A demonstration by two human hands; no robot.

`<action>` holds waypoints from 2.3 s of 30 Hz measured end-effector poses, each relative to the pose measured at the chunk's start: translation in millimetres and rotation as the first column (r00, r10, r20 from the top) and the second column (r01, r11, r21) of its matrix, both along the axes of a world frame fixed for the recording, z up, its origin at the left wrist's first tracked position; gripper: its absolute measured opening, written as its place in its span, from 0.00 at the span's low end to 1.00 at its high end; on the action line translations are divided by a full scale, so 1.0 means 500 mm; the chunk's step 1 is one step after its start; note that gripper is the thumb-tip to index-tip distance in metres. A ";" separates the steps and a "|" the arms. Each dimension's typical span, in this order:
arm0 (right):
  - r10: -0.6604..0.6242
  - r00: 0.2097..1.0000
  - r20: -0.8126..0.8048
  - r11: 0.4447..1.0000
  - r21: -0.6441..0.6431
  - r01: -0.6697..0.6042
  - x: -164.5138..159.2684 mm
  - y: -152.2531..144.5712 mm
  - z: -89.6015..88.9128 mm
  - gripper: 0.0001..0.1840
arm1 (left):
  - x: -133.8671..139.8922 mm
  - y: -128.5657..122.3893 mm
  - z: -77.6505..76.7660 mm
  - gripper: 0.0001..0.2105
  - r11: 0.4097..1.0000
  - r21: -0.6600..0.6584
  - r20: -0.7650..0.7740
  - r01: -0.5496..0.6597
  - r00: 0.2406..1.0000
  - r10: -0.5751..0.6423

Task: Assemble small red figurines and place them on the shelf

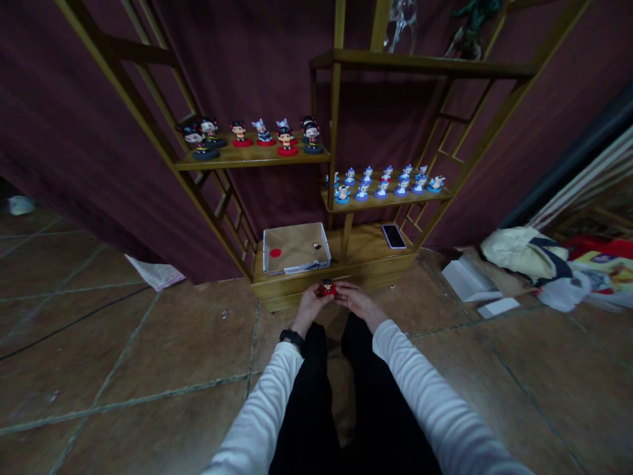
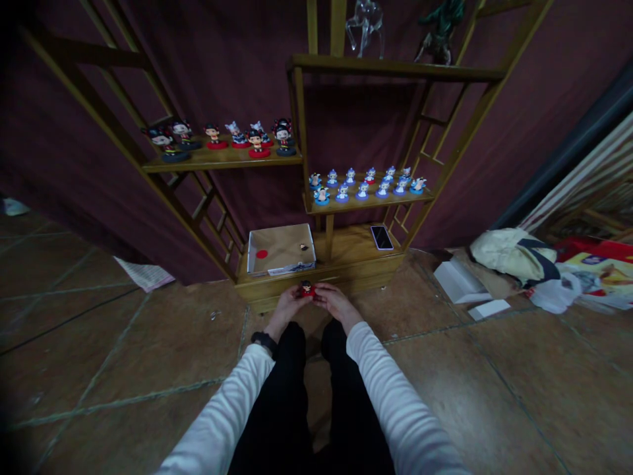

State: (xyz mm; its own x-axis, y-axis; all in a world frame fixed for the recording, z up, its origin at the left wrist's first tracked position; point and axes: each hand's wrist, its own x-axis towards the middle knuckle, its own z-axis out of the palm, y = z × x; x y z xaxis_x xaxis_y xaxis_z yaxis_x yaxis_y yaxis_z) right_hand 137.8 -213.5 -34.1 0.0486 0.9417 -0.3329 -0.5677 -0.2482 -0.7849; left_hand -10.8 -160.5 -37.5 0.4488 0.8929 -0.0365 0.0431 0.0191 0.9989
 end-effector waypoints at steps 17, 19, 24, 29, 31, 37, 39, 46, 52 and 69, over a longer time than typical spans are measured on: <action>-0.093 0.993 0.066 0.995 -0.023 0.095 0.005 0.014 -0.026 0.14 | 0.009 -0.062 0.037 0.19 0.814 0.540 -0.590 0.214 0.786 0.184; -0.074 0.995 0.071 0.997 -0.007 0.075 0.007 0.014 -0.029 0.14 | 0.009 -0.068 0.043 0.17 0.793 0.548 -0.651 0.266 0.731 0.205; -0.050 0.994 0.101 0.999 0.002 0.050 0.011 0.011 -0.036 0.13 | 0.011 -0.079 0.056 0.14 0.726 0.577 -0.741 0.374 0.613 0.274; -0.038 0.993 0.115 0.999 0.005 0.038 0.013 0.011 -0.032 0.12 | 0.012 -0.087 0.052 0.16 0.672 0.610 -0.758 0.421 0.556 0.340; -0.014 0.991 0.135 1.000 0.008 0.014 0.013 0.011 -0.029 0.12 | 0.013 -0.089 0.049 0.17 0.659 0.624 -0.754 0.419 0.545 0.367; -0.006 0.983 0.184 1.000 0.002 0.005 0.013 0.009 -0.025 0.14 | 0.014 -0.092 0.041 0.18 0.635 0.645 -0.744 0.425 0.540 0.394; -0.001 0.982 0.188 1.000 0.005 0.000 0.013 0.008 -0.025 0.15 | 0.013 -0.092 0.040 0.17 0.634 0.648 -0.739 0.423 0.551 0.388; 0.007 0.982 0.189 1.000 -0.014 -0.005 0.014 0.008 -0.023 0.18 | 0.009 -0.095 0.044 0.20 0.624 0.652 -0.737 0.431 0.554 0.387; 0.013 0.975 0.224 1.000 0.002 -0.014 0.017 0.009 -0.032 0.19 | 0.009 -0.097 0.049 0.20 0.611 0.652 -0.742 0.449 0.544 0.391; 0.034 0.992 0.125 0.999 -0.012 -0.033 0.014 0.009 -0.028 0.16 | -0.005 -0.064 0.028 0.14 0.845 0.509 -0.592 0.164 0.780 0.205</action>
State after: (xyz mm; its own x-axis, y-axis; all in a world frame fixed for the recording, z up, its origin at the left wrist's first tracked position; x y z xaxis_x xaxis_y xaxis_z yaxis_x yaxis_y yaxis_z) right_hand 144.7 -209.1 -48.2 0.0591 0.9402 -0.3354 -0.4560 -0.2734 -0.8469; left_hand -13.2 -192.5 -23.3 0.4748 0.8643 0.1662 0.6402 -0.4687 0.6087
